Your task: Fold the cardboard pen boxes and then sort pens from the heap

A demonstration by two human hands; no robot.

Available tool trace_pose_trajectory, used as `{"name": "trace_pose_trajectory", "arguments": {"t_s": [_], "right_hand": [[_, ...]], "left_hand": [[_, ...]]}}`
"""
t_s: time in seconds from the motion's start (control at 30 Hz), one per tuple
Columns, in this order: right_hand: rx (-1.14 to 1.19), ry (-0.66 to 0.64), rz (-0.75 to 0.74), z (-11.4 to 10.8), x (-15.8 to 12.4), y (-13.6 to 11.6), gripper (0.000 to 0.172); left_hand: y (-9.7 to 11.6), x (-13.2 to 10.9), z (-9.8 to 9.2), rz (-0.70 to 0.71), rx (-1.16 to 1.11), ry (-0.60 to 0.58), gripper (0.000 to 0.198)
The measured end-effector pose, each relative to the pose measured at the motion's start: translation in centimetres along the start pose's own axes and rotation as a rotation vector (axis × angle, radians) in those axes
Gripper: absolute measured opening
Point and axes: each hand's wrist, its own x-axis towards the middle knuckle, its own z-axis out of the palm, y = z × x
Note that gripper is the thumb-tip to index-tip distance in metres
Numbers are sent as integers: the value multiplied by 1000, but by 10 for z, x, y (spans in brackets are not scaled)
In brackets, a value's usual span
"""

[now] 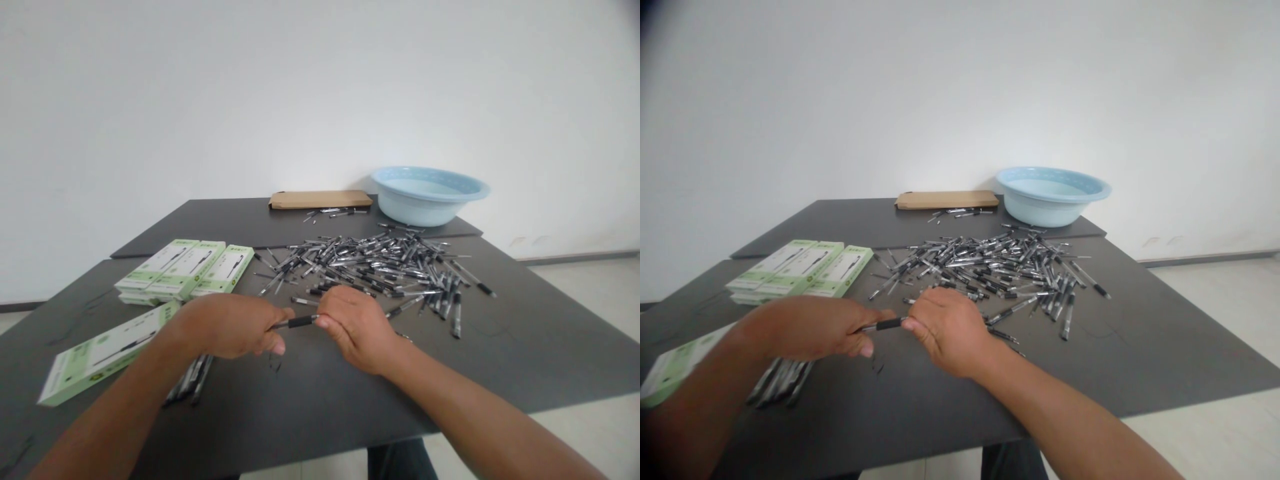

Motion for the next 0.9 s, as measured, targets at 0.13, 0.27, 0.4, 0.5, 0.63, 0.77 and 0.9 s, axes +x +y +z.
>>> {"name": "trace_pose_trajectory", "arguments": {"t_s": [0.13,0.27,0.4,0.5,0.63,0.77,0.9], "right_hand": [[46,-5,29,-2,-2,-2,31],[63,-15,76,-5,-4,-4,32],[81,-13,11,-5,-3,-4,8],[75,-21,0,-5,-1,-3,14],[75,-17,20,-5,-1,-2,18],[101,-13,-16,-8,-2,-3,12],[94,-7,-24,-8,-1,-3,16]], "left_hand": [[-1,-1,1,9,-7,3,38],[-2,-2,0,16,-44,0,36],[-2,-3,-1,17,-44,-6,35],[-1,-3,-1,-7,-16,-21,37],[2,-4,-3,-5,-27,-31,38],[3,-4,-4,14,-38,-29,37],[2,-3,-2,-10,16,-20,38]]}}
